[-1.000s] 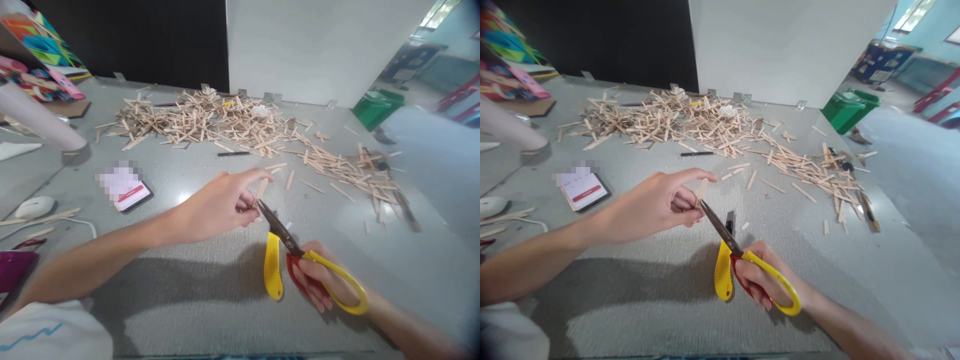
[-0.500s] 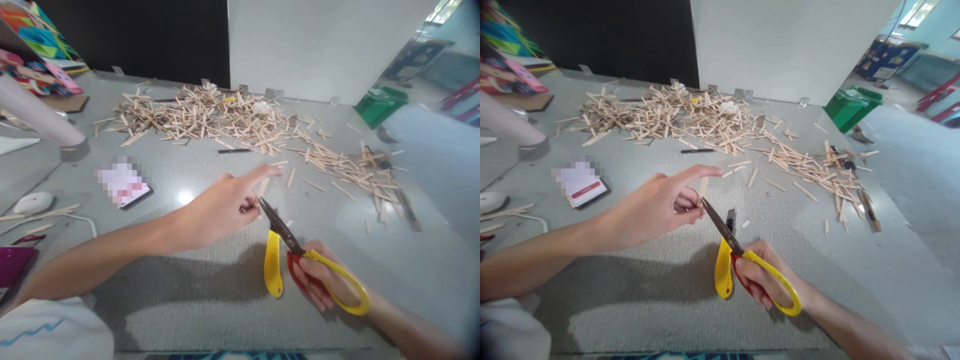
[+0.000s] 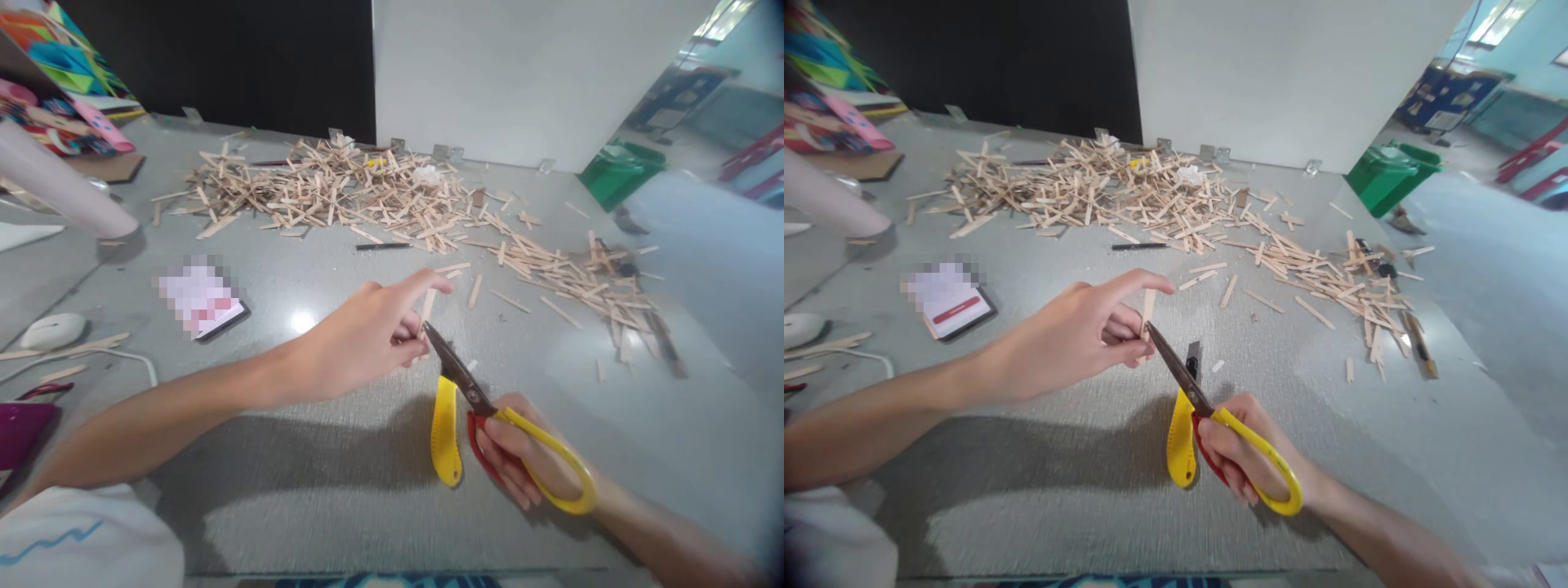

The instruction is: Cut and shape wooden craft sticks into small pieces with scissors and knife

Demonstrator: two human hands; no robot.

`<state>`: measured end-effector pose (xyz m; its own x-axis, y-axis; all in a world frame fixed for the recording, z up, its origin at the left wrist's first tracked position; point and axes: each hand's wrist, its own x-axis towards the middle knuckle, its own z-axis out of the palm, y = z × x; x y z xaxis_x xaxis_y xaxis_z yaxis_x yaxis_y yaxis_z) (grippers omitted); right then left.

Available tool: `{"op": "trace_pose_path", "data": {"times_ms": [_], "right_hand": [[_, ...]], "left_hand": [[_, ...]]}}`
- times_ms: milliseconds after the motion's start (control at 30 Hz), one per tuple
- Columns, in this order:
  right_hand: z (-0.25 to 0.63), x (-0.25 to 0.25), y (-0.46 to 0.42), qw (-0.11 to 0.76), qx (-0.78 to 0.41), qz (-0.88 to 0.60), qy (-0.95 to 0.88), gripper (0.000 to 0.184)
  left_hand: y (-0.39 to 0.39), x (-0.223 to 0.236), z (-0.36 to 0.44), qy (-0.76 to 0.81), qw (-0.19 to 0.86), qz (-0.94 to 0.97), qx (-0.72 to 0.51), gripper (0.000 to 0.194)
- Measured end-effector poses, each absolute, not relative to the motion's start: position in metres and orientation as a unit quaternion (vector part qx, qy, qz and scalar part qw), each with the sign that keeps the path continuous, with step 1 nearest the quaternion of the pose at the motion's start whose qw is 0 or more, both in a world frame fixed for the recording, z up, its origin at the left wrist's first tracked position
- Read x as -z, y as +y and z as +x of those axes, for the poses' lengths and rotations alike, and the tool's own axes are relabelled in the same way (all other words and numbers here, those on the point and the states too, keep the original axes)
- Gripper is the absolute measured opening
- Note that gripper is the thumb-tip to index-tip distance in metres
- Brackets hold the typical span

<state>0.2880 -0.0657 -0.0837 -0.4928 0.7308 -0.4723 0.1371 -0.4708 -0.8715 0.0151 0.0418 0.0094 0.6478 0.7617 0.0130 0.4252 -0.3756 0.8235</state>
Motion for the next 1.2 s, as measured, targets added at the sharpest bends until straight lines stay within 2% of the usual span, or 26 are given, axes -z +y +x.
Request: {"op": "trace_pose_path", "data": {"times_ms": [167,333,700,900,1200], "right_hand": [[0.284,0.082,-0.066,0.208,-0.713,-0.47,-0.477,0.07],[0.286,0.083,-0.065,0.227,-0.702,-0.451,-0.503,0.077],[0.282,0.081,-0.059,0.262,-0.706,-0.401,-0.522,0.068],[0.286,0.085,-0.056,0.224,-0.702,-0.445,-0.508,0.068],[0.288,0.088,-0.054,0.23,-0.685,-0.432,-0.54,0.069]], "left_hand": [[0.043,-0.008,0.014,0.365,0.435,0.797,-0.204,0.062],[0.042,-0.008,0.015,0.364,0.429,0.8,-0.21,0.065],[0.05,-0.012,0.008,0.351,0.442,0.806,-0.176,0.065],[0.053,-0.017,0.006,0.323,0.409,0.84,-0.15,0.032],[0.058,-0.014,0.004,0.319,0.409,0.845,-0.132,0.035]]}}
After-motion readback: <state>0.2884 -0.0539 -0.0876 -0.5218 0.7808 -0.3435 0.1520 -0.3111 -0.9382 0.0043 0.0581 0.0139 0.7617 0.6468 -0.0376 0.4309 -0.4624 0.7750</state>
